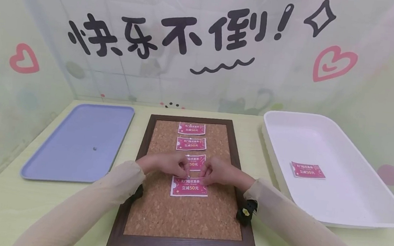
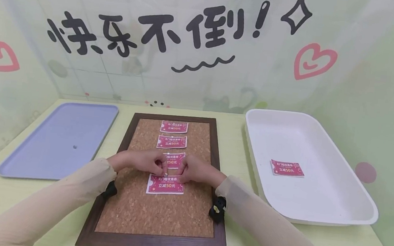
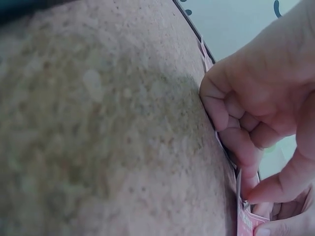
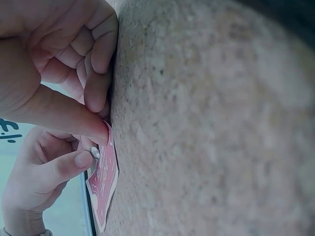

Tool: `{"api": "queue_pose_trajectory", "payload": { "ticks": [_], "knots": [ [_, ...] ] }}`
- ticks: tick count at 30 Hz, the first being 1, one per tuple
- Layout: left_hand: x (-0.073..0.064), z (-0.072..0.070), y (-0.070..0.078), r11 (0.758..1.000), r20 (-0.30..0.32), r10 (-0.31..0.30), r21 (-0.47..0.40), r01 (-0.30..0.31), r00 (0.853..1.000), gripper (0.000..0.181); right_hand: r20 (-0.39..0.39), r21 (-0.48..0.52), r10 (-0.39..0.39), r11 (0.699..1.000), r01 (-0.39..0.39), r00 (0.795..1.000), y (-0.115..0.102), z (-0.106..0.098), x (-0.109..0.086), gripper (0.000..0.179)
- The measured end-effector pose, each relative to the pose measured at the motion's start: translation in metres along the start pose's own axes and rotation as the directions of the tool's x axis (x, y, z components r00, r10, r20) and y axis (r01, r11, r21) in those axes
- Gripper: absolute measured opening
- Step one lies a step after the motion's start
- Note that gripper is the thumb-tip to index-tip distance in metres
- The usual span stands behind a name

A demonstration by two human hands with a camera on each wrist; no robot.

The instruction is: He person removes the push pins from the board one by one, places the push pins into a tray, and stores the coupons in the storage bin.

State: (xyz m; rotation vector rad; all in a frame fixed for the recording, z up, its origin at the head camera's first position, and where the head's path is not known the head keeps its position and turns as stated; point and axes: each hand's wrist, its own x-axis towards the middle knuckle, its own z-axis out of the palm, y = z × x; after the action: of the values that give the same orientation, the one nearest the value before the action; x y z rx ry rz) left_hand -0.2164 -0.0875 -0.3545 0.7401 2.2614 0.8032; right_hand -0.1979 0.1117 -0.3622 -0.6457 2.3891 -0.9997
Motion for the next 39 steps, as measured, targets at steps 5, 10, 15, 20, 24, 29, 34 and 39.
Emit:
{"api": "queue_pose_trajectory", "payload": {
  "ticks": [5, 10, 15, 20, 24, 29, 34, 39],
  "knots": [
    [0.0004, -0.0005, 0.0023, 1.000, -0.009, 0.018, 0.022, -0.018, 1.000, 0.015, 0.002, 0.010, 0.011, 1.000, -0.011, 1.000, -0.0001, -0.0011, -0.0003, 0.007],
    [0.0002, -0.0010, 0.0035, 0.999, -0.007, 0.005, 0.052, -0.005, 1.000, 0.013, 0.001, 0.008, 0.004, 1.000, -0.004, 1.000, 0.0009, -0.0010, 0.0003, 0.007],
    [-0.0001, -0.0019, 0.0032, 0.999, 0.012, 0.002, 0.054, -0.002, 1.000, 0.010, 0.003, 0.005, -0.006, 1.000, 0.006, 1.000, -0.0008, -0.0010, -0.0010, 0.007],
    [0.0005, -0.0027, 0.0021, 0.999, 0.020, 0.015, 0.049, -0.016, 1.000, 0.010, 0.000, 0.009, -0.013, 1.000, 0.013, 1.000, -0.0008, -0.0014, -0.0011, 0.007],
    [0.0007, -0.0026, 0.0006, 0.999, 0.019, 0.013, 0.043, -0.013, 1.000, 0.010, -0.003, 0.008, -0.007, 1.000, 0.007, 1.000, -0.0006, -0.0015, -0.0012, 0.007],
    [0.0007, -0.0020, 0.0001, 0.999, 0.018, 0.009, 0.036, -0.010, 1.000, 0.009, -0.002, 0.012, -0.007, 1.000, 0.007, 1.000, -0.0001, -0.0008, -0.0008, 0.007],
    [0.0007, -0.0006, 0.0000, 0.999, 0.018, 0.004, 0.040, -0.004, 1.000, 0.007, -0.008, 0.011, -0.005, 1.000, 0.005, 1.000, 0.0009, 0.0003, -0.0009, 0.008],
    [0.0003, -0.0010, -0.0002, 0.998, 0.014, 0.012, 0.054, -0.013, 1.000, 0.009, -0.007, 0.011, 0.003, 1.000, -0.003, 1.000, 0.0005, -0.0001, -0.0005, 0.009]
  ]
}}
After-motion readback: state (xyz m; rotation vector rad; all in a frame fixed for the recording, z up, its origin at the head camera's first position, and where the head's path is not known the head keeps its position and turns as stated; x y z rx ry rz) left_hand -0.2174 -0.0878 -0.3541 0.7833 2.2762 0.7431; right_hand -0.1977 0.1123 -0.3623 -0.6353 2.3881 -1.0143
